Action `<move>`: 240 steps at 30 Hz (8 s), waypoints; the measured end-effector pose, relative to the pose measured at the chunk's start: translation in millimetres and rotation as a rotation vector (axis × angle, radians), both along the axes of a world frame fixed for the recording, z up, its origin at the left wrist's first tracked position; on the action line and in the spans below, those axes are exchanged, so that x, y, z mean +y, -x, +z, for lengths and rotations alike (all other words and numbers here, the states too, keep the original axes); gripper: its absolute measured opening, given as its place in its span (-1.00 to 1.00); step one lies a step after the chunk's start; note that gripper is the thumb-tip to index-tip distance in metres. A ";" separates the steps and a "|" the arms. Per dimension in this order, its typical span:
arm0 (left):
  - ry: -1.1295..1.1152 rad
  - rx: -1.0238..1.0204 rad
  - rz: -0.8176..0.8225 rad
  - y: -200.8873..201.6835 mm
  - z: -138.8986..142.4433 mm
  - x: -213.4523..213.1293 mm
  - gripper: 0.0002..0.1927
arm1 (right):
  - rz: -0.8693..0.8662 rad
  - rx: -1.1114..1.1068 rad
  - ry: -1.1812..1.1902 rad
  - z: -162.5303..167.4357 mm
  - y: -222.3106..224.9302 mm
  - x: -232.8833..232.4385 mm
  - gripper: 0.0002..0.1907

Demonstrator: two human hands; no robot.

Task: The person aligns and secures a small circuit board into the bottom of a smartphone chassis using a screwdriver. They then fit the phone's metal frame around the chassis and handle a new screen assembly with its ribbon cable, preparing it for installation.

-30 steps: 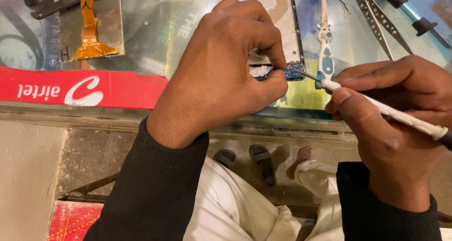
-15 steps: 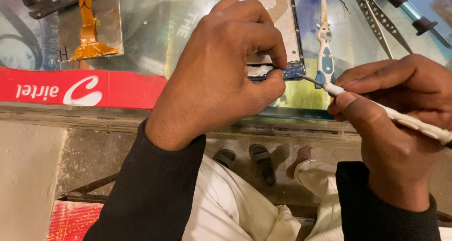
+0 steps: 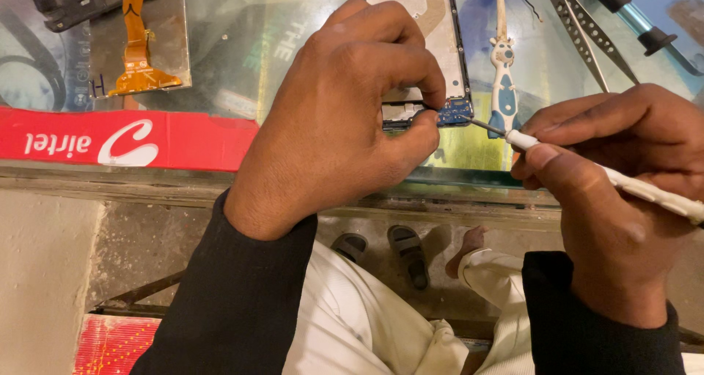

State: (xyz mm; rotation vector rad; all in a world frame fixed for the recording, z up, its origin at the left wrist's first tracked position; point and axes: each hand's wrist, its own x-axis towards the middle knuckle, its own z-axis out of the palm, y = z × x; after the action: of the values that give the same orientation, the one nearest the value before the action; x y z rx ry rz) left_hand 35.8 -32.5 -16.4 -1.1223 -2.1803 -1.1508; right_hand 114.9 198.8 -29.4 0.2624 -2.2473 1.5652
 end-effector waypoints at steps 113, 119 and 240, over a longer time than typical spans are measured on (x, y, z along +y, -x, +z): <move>0.164 -0.187 0.523 40.3 -13.5 -196.6 -0.54 | -0.428 0.572 -0.707 -106.8 -13.4 -6.3 -0.79; 0.249 0.085 0.447 36.7 -36.3 -223.0 -0.58 | -0.392 0.577 -0.707 -111.3 -13.7 -2.1 -0.78; -0.997 -1.323 0.089 -136.6 -63.8 38.3 -0.73 | -0.199 -0.035 0.841 -111.5 -104.1 -54.7 -0.69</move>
State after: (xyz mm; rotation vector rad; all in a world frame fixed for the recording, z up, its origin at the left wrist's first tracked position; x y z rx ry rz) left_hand 172.4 5.8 -80.2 0.3318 -1.6683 -2.9274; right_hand 219.0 144.1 -140.9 -0.2194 -1.3921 2.2174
